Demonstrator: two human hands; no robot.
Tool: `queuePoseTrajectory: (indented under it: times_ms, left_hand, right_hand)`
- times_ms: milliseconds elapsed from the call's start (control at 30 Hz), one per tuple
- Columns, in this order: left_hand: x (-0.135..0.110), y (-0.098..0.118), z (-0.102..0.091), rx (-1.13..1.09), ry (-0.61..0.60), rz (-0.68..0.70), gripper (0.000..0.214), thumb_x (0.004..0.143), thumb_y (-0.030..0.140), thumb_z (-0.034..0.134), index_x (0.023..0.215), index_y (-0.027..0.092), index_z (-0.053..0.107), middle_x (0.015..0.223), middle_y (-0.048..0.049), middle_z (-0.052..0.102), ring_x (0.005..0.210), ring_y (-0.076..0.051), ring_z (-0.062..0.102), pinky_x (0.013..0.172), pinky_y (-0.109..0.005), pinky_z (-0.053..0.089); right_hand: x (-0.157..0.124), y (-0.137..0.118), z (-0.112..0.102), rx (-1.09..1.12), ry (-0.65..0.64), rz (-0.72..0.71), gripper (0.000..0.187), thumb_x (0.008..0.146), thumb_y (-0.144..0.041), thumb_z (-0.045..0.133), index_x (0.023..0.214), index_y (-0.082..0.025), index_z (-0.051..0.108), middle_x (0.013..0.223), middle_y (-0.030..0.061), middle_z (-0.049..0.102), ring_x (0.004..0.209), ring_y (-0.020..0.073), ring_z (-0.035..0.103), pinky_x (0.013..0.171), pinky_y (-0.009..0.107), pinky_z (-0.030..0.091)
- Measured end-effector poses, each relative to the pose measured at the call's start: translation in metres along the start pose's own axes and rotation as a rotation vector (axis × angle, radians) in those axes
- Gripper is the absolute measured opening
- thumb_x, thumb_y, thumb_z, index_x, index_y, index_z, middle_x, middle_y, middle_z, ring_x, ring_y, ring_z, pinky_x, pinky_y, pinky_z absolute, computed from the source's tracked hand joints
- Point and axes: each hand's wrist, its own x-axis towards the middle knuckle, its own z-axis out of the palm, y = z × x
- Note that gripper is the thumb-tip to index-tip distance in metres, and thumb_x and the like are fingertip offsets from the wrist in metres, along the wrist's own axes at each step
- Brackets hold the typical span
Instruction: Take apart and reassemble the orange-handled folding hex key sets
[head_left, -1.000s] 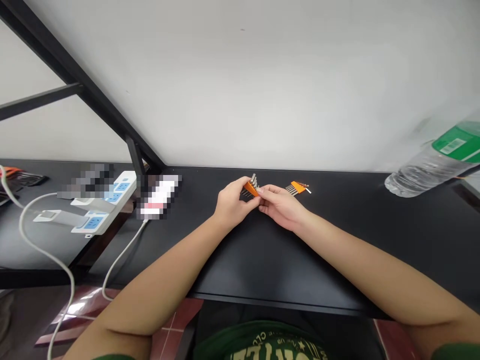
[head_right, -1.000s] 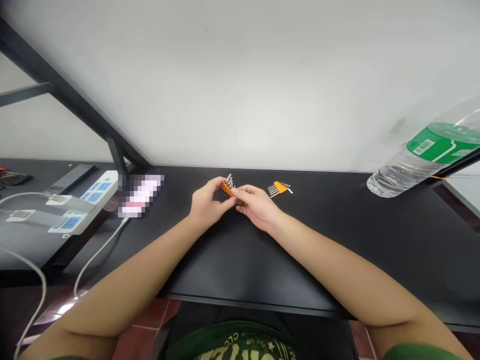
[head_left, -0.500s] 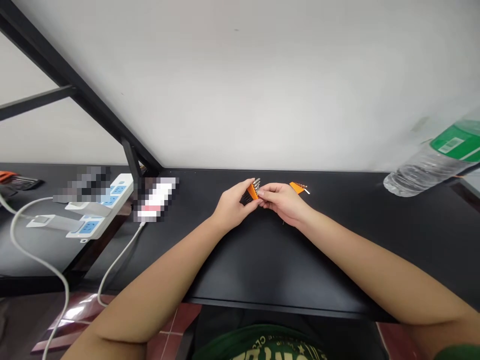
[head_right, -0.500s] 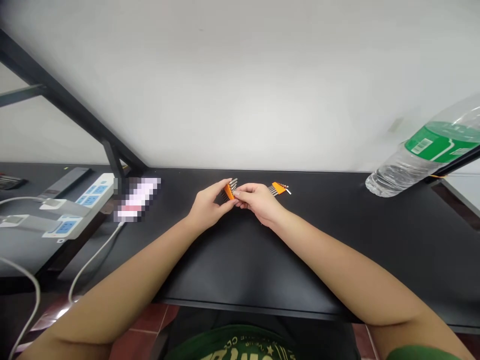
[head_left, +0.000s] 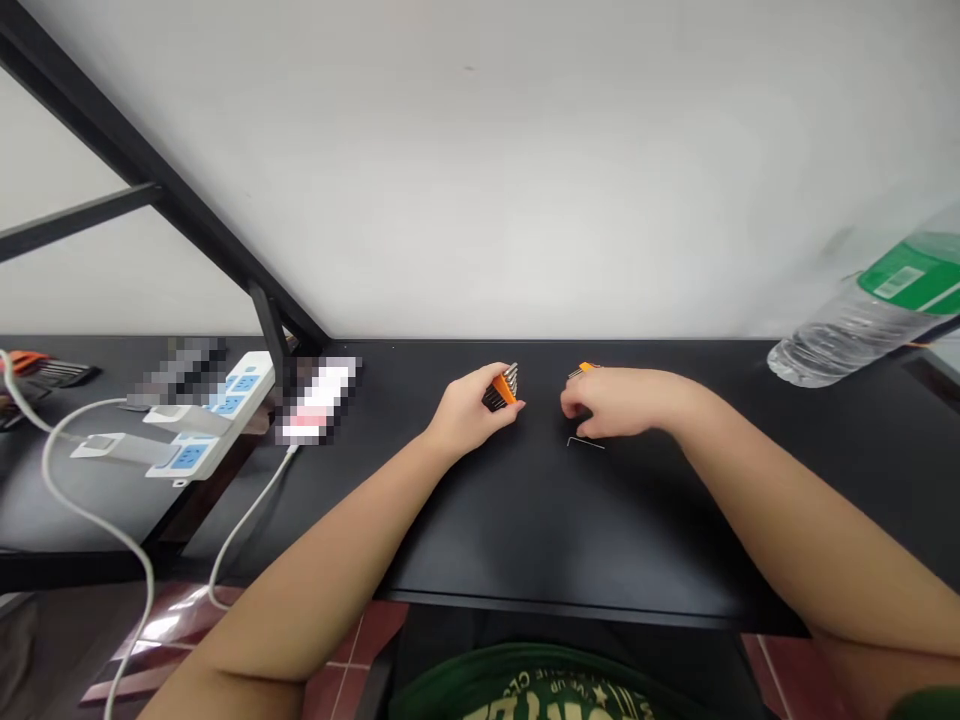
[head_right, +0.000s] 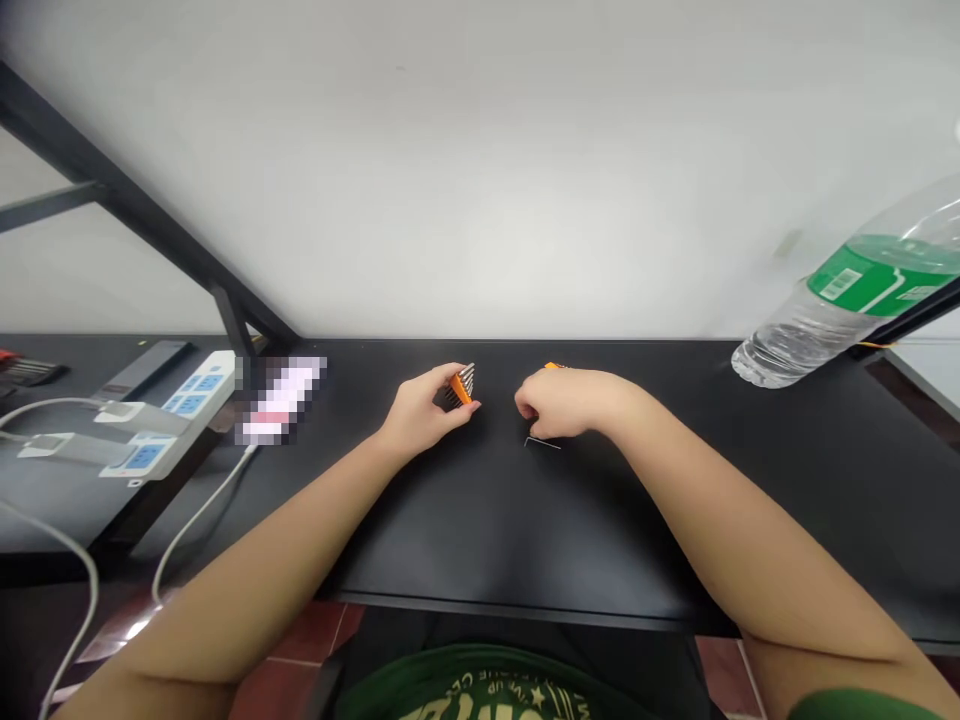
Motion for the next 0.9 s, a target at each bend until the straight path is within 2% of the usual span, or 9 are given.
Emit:
queuePoseTrajectory:
  times_ms: [67,167,300,367,433,533,600,733,900]
  left_hand:
    - [0.001,-0.003,0.002,-0.042,0.019,-0.026,0.048,0.081,0.04,0.079,0.122,0.022,0.064,0.105,-0.0039,0.077,0.093,-0.02,0.075,0.094,-0.035,0.061]
    - [0.003,-0.005,0.003,-0.098,0.052,-0.056,0.046,0.079,0.038,0.079,0.119,0.021,0.063,0.102,-0.0035,0.077,0.093,-0.02,0.076,0.095,-0.036,0.062]
    - [0.004,-0.006,0.002,-0.148,0.079,-0.065,0.045,0.079,0.036,0.079,0.118,0.021,0.062,0.103,-0.0036,0.077,0.093,-0.019,0.076,0.095,-0.036,0.062]
    - [0.004,-0.007,0.001,-0.145,0.082,-0.065,0.047,0.079,0.037,0.08,0.119,0.021,0.062,0.105,-0.004,0.077,0.096,-0.019,0.076,0.097,-0.037,0.062]
    - [0.004,-0.008,0.001,-0.123,0.082,-0.066,0.047,0.079,0.037,0.08,0.12,0.021,0.062,0.108,-0.0048,0.077,0.099,-0.02,0.076,0.1,-0.038,0.061]
    - [0.004,-0.007,0.001,-0.12,0.092,-0.07,0.055,0.08,0.036,0.08,0.128,0.021,0.058,0.12,-0.0076,0.075,0.112,-0.023,0.074,0.105,-0.039,0.058]
    - [0.003,-0.005,0.002,-0.136,0.09,-0.073,0.067,0.08,0.035,0.08,0.138,0.022,0.051,0.126,-0.0078,0.074,0.117,-0.022,0.073,0.107,-0.039,0.057]
    - [0.001,-0.002,0.002,-0.074,0.09,-0.067,0.076,0.08,0.032,0.08,0.147,0.025,0.044,0.127,-0.0054,0.074,0.116,-0.021,0.073,0.107,-0.035,0.057]
    - [-0.001,-0.001,0.0,0.026,0.115,-0.047,0.075,0.08,0.031,0.079,0.148,0.024,0.047,0.126,-0.0047,0.075,0.114,-0.02,0.074,0.101,-0.03,0.059]
  right_hand:
    - [-0.005,-0.009,0.008,-0.081,-0.024,0.048,0.011,0.067,-0.013,0.075,0.069,-0.022,0.069,0.078,0.0055,0.068,0.058,0.0156,0.054,0.056,0.031,0.036]
    - [0.0,-0.026,0.024,-0.197,-0.062,0.094,0.028,0.064,-0.002,0.071,0.05,-0.018,0.053,0.062,0.0063,0.059,0.052,0.0152,0.051,0.055,0.032,0.034]
    - [0.01,-0.029,0.028,-0.16,0.035,0.056,0.025,0.066,-0.003,0.067,0.055,-0.019,0.052,0.067,0.0072,0.063,0.058,0.018,0.058,0.056,0.031,0.036]
    - [0.014,-0.022,0.023,0.02,0.114,0.013,0.016,0.07,-0.009,0.067,0.065,-0.02,0.058,0.071,0.0046,0.066,0.062,0.0185,0.062,0.057,0.03,0.04]
    - [0.018,-0.015,0.021,0.355,0.186,-0.025,0.011,0.074,-0.014,0.066,0.079,-0.023,0.061,0.073,0.0004,0.067,0.06,0.0173,0.064,0.057,0.029,0.045]
    - [0.027,-0.011,0.027,0.924,0.281,-0.117,0.026,0.079,-0.023,0.071,0.104,-0.023,0.064,0.077,-0.0021,0.067,0.058,0.0158,0.067,0.057,0.031,0.054]
    - [0.034,-0.013,0.034,1.132,0.37,-0.174,0.035,0.078,-0.029,0.078,0.109,-0.02,0.067,0.08,-0.0002,0.069,0.062,0.0162,0.07,0.062,0.033,0.059]
    - [0.044,-0.023,0.048,1.235,0.533,-0.214,0.034,0.075,-0.039,0.085,0.096,-0.017,0.069,0.077,0.0025,0.073,0.071,0.0189,0.074,0.072,0.035,0.063]
    - [0.043,-0.03,0.053,1.147,0.691,-0.267,0.032,0.078,-0.043,0.084,0.093,-0.019,0.071,0.085,0.0029,0.074,0.074,0.0182,0.074,0.075,0.035,0.064]
